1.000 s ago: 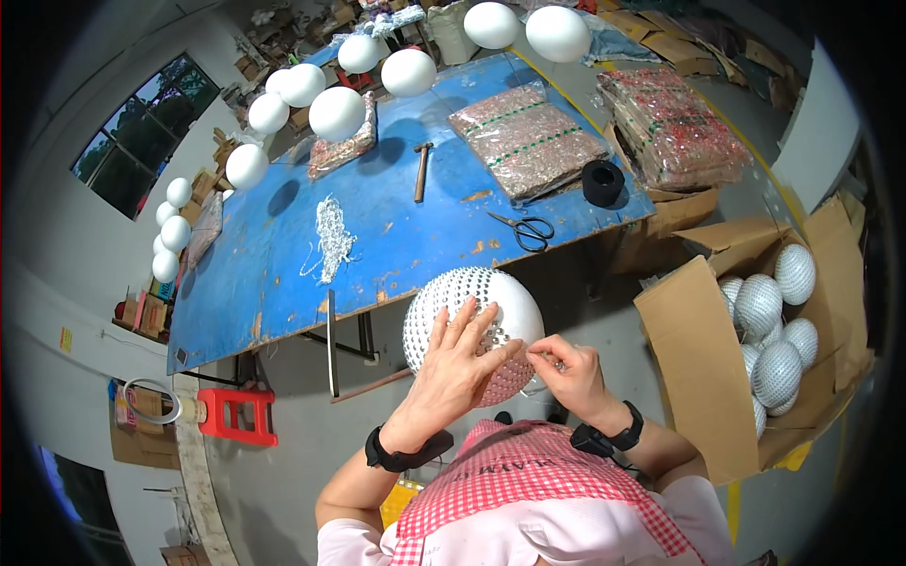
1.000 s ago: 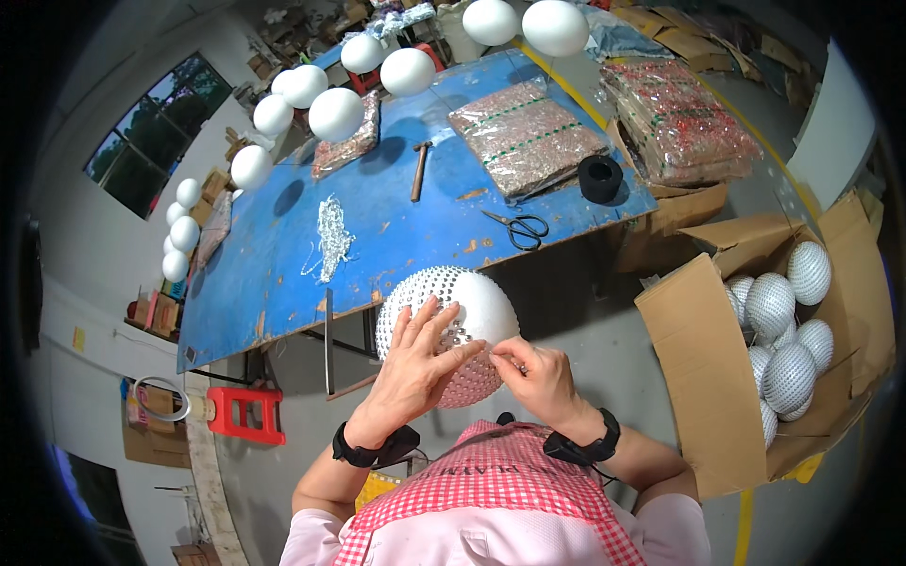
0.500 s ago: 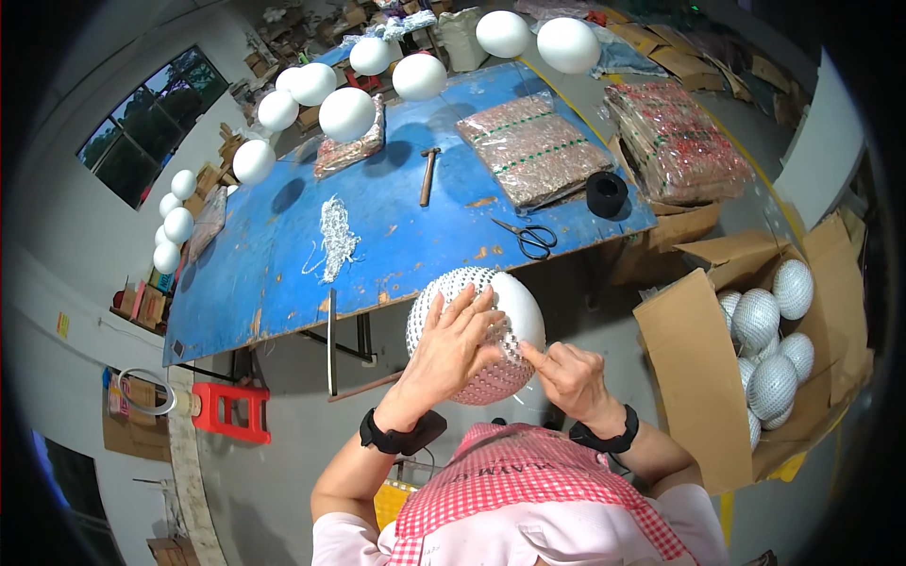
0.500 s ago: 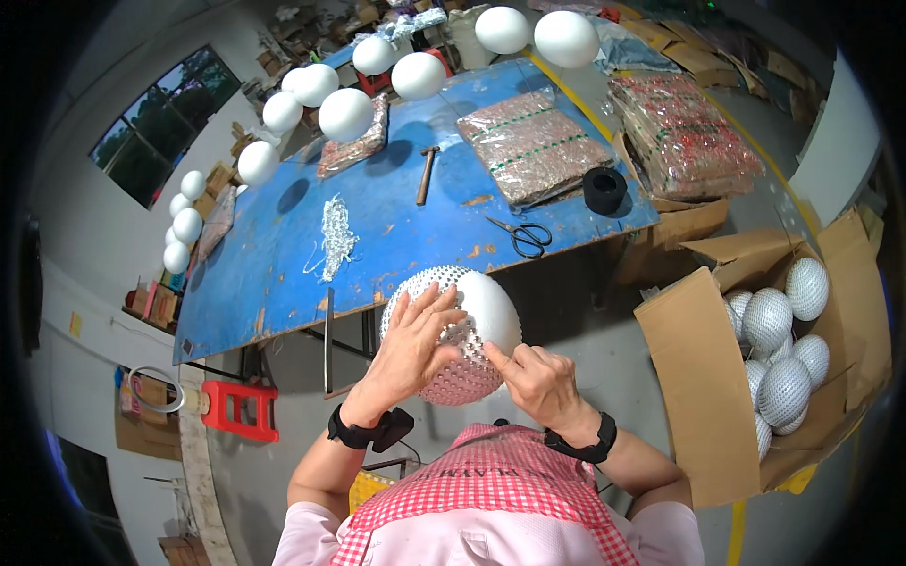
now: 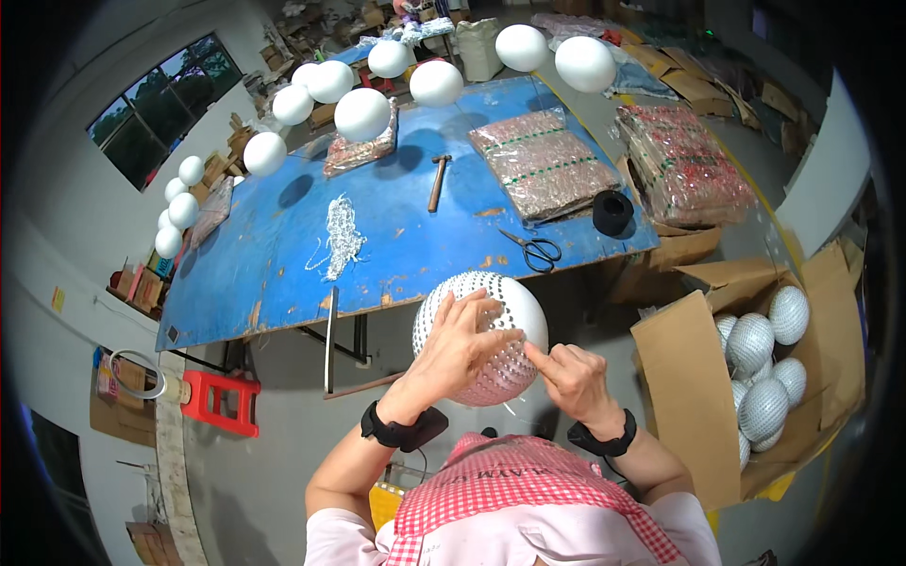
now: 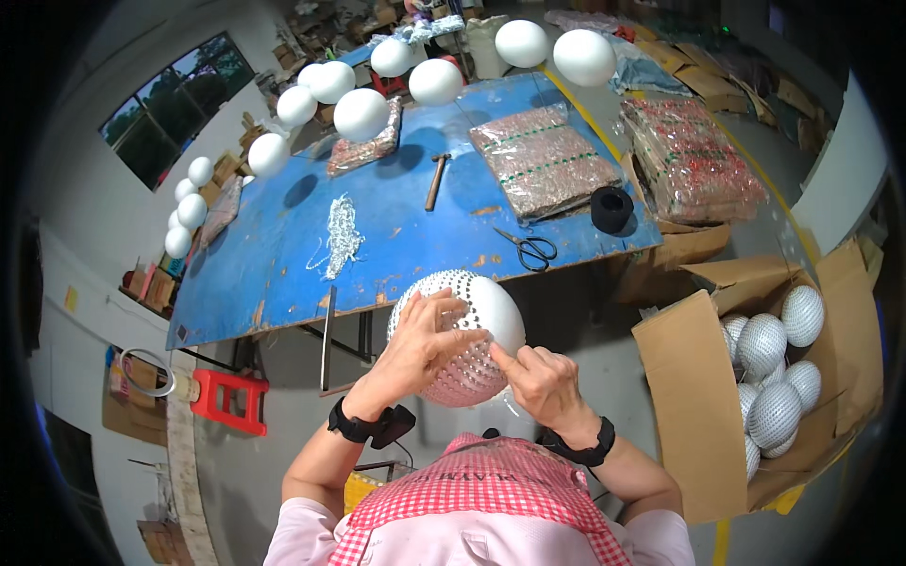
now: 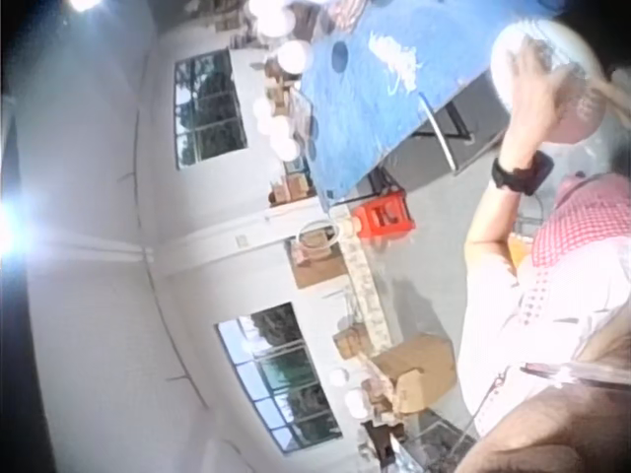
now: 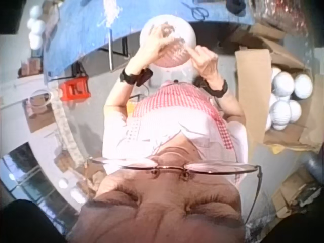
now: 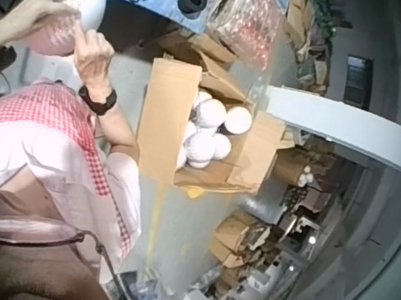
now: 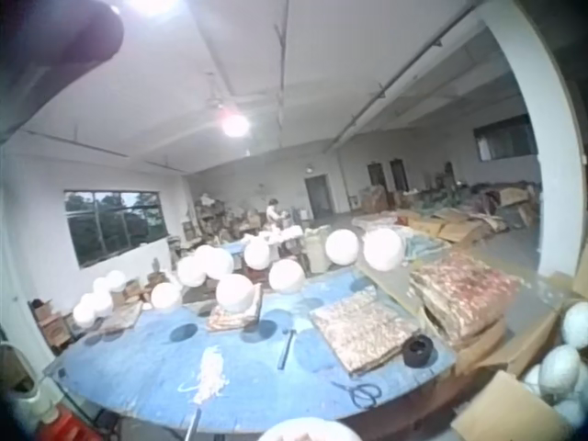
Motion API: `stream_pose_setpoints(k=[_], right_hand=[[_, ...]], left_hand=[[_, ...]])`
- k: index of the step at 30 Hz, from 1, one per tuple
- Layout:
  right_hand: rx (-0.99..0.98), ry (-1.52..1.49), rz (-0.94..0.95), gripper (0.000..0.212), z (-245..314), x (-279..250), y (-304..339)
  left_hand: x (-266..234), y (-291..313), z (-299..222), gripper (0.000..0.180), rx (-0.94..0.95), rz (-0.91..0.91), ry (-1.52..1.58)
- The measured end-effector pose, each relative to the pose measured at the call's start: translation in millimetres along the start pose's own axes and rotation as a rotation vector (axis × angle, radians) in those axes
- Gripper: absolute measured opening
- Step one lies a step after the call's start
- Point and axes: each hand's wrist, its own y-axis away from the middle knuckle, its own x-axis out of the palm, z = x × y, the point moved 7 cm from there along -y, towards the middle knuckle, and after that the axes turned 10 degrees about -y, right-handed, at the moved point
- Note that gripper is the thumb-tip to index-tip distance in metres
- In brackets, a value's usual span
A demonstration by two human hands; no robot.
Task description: The person picks up a string of beads and wraps it around a white sphere, pressing the beads into the surface. After completing several rows, they set the sphere aside and pick up another string of beads.
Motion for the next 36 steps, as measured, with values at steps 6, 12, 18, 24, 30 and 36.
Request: stream_pose_setpoints(k=[6, 12, 18, 24, 30, 36], right_hand=[[0.049, -0.033, -0.015, 0.038, -7, 1, -6], [0.044, -0.018, -0.005, 0.037, -8, 2, -10], [0.089, -0.041, -0.006, 0.035, -15, 4, -12], [0.124, -0.115, -0.029, 0.034, -21, 9, -12], [0.126, -0.125, -0.023, 0.033, -23, 10, -14], [0.150, -0.120, -0.019, 0.032, -29, 11, -10]], left_hand=[[-6, -9, 6, 0.037, -0.084, 0.001, 0.106], [-1, -7, 4, 0.034, -0.028, 0.023, -0.004], [5, -17, 19, 0.034, -0.047, 0.096, 0.143], [0, -18, 5, 0.046, -0.029, 0.033, -0.021], [6, -18, 16, 0.051, -0.049, 0.029, 0.037], [7, -11, -2, 0.068, -0.067, 0.031, -0.055]])
